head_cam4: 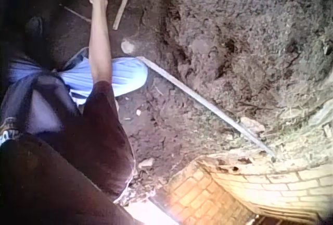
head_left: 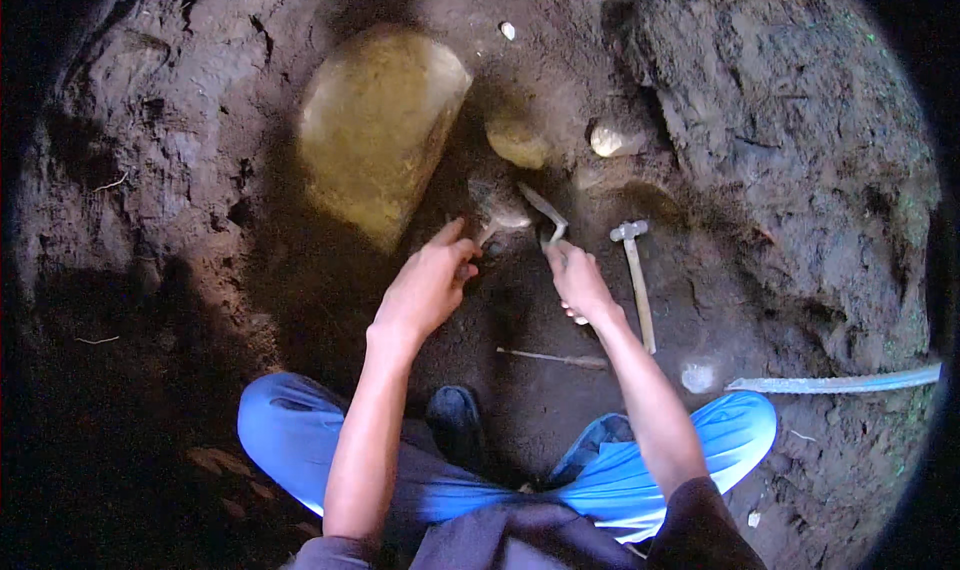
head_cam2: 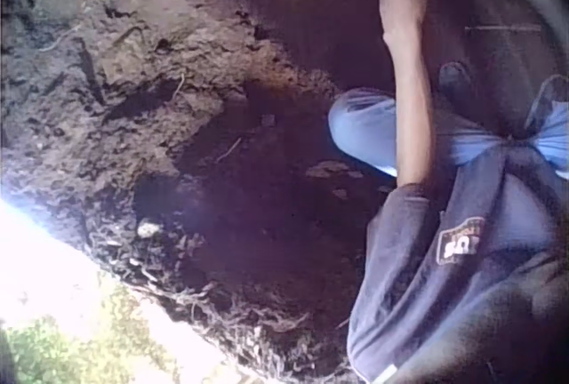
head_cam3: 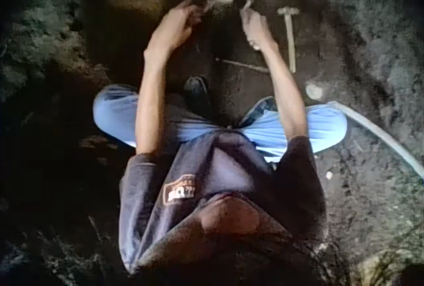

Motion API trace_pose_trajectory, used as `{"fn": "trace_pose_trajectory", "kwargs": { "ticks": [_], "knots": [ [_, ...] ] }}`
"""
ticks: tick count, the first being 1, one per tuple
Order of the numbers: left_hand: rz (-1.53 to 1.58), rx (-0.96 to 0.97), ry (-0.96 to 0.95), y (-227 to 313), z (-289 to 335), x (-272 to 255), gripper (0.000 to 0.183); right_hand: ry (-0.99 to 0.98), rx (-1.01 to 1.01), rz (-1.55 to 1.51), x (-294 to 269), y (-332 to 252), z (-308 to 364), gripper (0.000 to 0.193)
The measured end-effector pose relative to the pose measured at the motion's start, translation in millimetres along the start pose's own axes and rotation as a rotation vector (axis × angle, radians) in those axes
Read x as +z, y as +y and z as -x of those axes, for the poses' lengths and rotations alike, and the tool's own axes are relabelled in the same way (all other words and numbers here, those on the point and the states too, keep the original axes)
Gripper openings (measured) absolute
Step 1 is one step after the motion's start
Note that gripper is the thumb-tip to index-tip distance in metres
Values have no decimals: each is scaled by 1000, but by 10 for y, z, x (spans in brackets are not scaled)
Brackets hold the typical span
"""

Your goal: The person excavates dirt around rocks by chiseling the ground with a hammer and chisel and scraping away loose soil using a trowel.

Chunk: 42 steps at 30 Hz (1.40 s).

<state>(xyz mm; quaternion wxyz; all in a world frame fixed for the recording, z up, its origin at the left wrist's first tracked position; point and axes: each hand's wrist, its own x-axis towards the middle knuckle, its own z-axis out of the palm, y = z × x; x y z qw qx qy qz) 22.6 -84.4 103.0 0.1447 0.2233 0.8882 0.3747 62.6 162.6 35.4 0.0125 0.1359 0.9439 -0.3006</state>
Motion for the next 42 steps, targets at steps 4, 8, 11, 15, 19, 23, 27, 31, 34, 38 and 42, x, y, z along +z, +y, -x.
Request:
{"fn": "trace_pose_trajectory", "kwargs": {
  "ticks": [4, 8, 11, 15, 19, 23, 27, 31, 34, 38, 42],
  "knots": [
    [-45, 18, 76, -116, -2, -86, 28, -271, 157, -220, -175, -213, 24, 39],
    [1, -79, 26, 179, -41, -121, 31, -195, 335, -253, -203, -126, -124, 38],
    [-21, -73, 13, 70, -25, -80, 34, -99, 105, -194, 61, 34, -219, 37],
    [-111, -122, 11, -34, 149, -162, 38, -443, 310, -294, -368, -392, 87, 36],
    [-98, -118, 1, 91, 7, -100, 41, -291, 325, -319, -259, -243, -209, 38],
    [-99, -112, -8, 63, 15, -60, 41, -80, 89, -125, 255, 122, -118, 39],
    [-91, -126, 16, -66, 78, -91, 42, -149, -21, -222, -24, 54, 65, 33],
    [-124, -120, 13, -8, 18, -49, 43, -6, 13, -20, 13, 154, -89, 33],
    [-120, -54, 77, -24, 73, -52, 37, -7, -23, -44, 147, 223, -169, 33],
    [-81, -128, 12, -124, 154, -80, 42, -82, -15, -79, 208, -82, 41, 31],
    [-49, -111, 10, -120, 121, -71, 41, 47, 77, -32, 335, -67, -104, 29]
  ]
}}
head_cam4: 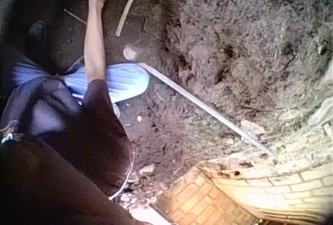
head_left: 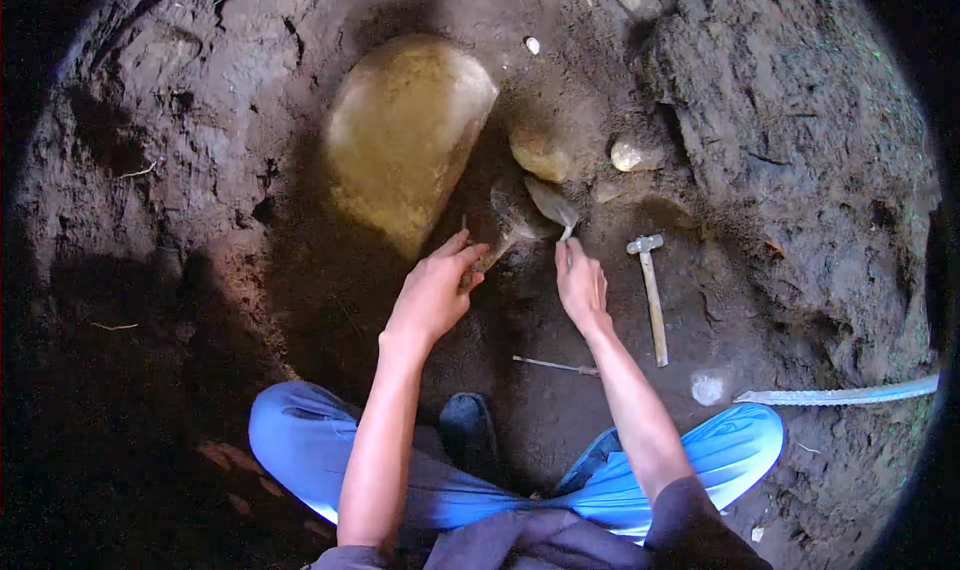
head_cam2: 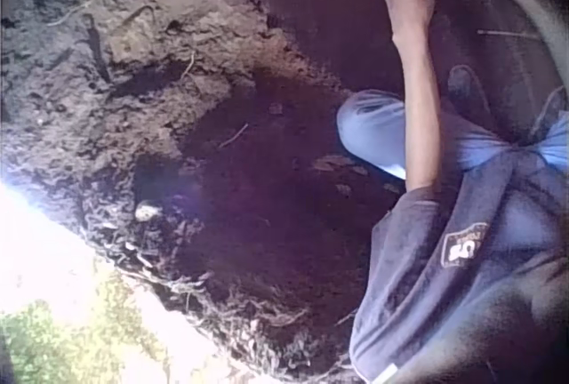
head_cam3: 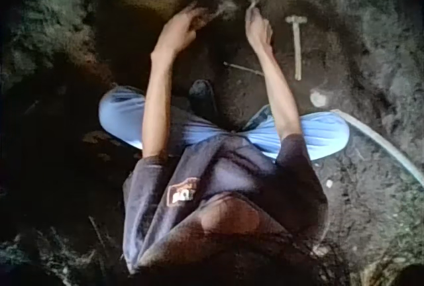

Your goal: The person excavates dirt around rocks by chiseling the ground with a hammer and chisel and scraping away loose soil using a trowel.

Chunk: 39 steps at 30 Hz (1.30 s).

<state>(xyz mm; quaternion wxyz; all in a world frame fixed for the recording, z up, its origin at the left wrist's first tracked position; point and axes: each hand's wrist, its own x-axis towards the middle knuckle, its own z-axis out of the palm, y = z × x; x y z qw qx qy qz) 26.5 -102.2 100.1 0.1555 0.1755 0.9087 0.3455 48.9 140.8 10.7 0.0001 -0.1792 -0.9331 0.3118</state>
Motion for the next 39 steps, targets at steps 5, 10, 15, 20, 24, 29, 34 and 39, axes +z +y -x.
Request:
{"fn": "trace_pose_trajectory", "kwargs": {
  "ticks": [5, 10, 15, 20, 24, 29, 34, 39],
  "knots": [
    [31, 28, 7, -34, -26, 2, 42, -41, -37, -156, 71, 150, -55, 35],
    [-5, 67, 73, -158, 20, 39, 41, -463, 394, -278, -440, -176, -108, 39],
    [-4, 43, 21, -61, -55, 18, 44, -162, 67, -128, -303, 347, 251, 36],
    [-4, 65, 60, -27, 4, 41, 42, -111, 17, 179, -407, 4, 177, 38],
    [21, 65, 20, 100, -113, 64, 42, -14, -27, 212, -114, -28, 206, 30],
    [54, -9, -34, -127, 40, 0, 42, -532, 369, -250, -694, -550, 201, 30],
    [55, 21, -29, 13, -23, -26, 43, -217, 82, -231, -524, -124, 236, 31],
    [31, 29, -19, 13, -61, 32, 43, -140, 24, 19, -115, -22, 277, 32]
  ]
}}
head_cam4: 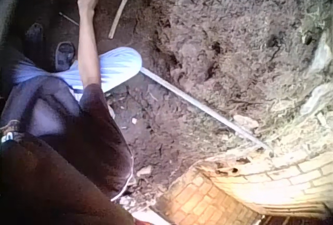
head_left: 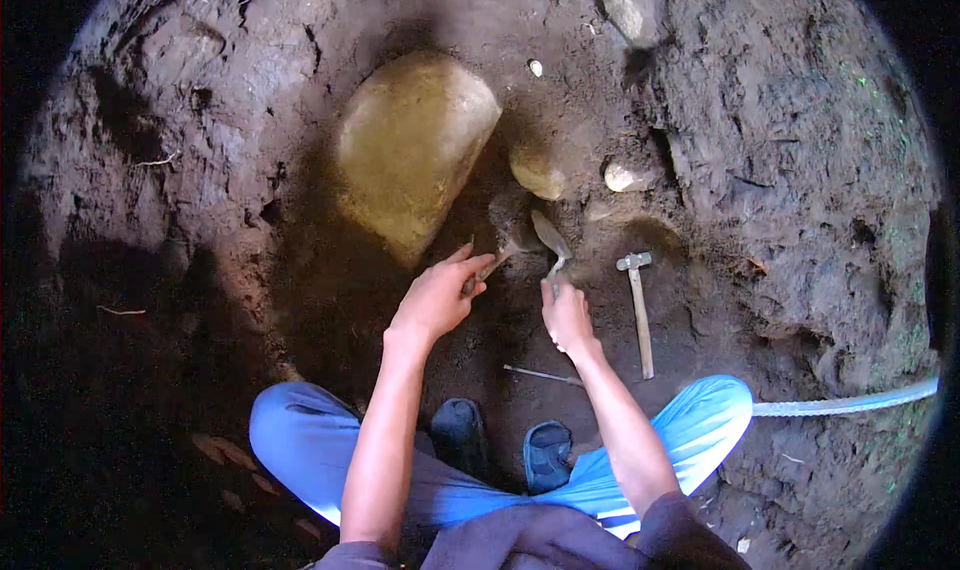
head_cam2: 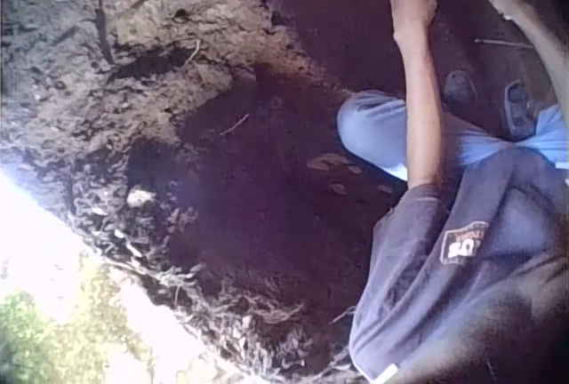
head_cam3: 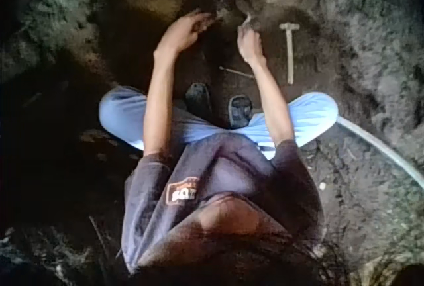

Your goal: The person excavates dirt around rocks by chiseling the ground with a hammer and chisel and scraping away loose soil using a trowel.

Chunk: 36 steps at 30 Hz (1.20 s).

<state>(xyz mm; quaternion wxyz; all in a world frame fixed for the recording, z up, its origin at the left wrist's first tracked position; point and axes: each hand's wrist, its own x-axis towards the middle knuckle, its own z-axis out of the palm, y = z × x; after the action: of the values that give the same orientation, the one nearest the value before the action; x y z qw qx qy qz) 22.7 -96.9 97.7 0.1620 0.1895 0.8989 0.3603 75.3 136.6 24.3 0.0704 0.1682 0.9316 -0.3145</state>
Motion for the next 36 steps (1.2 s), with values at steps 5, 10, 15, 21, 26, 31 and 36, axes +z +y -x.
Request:
{"fn": "trace_pose_trajectory", "kwargs": {
  "ticks": [5, 10, 15, 21, 26, 31, 36],
  "knots": [
    [-35, 49, 51, -91, 5, -17, 42, -29, -14, -61, -444, -4, 45, 28],
    [-19, 49, 4, -15, -80, 78, 42, 19, -93, 62, -298, 102, -352, 34],
    [-49, 78, 36, -192, 46, 40, 42, -370, 272, -284, -549, -261, -4, 38],
    [4, -34, -112, 134, -43, -44, 45, -116, 153, -361, -733, 129, -194, 36],
    [-63, 57, -35, -89, 55, 14, 47, -292, 187, -276, -414, -119, -151, 38],
    [-48, 96, -40, -83, 84, 28, 48, -290, 205, -458, -214, 76, 40, 40],
    [-81, 31, -23, -33, 76, -56, 48, 9, -67, -97, -270, 67, 0, 50]
  ]
}}
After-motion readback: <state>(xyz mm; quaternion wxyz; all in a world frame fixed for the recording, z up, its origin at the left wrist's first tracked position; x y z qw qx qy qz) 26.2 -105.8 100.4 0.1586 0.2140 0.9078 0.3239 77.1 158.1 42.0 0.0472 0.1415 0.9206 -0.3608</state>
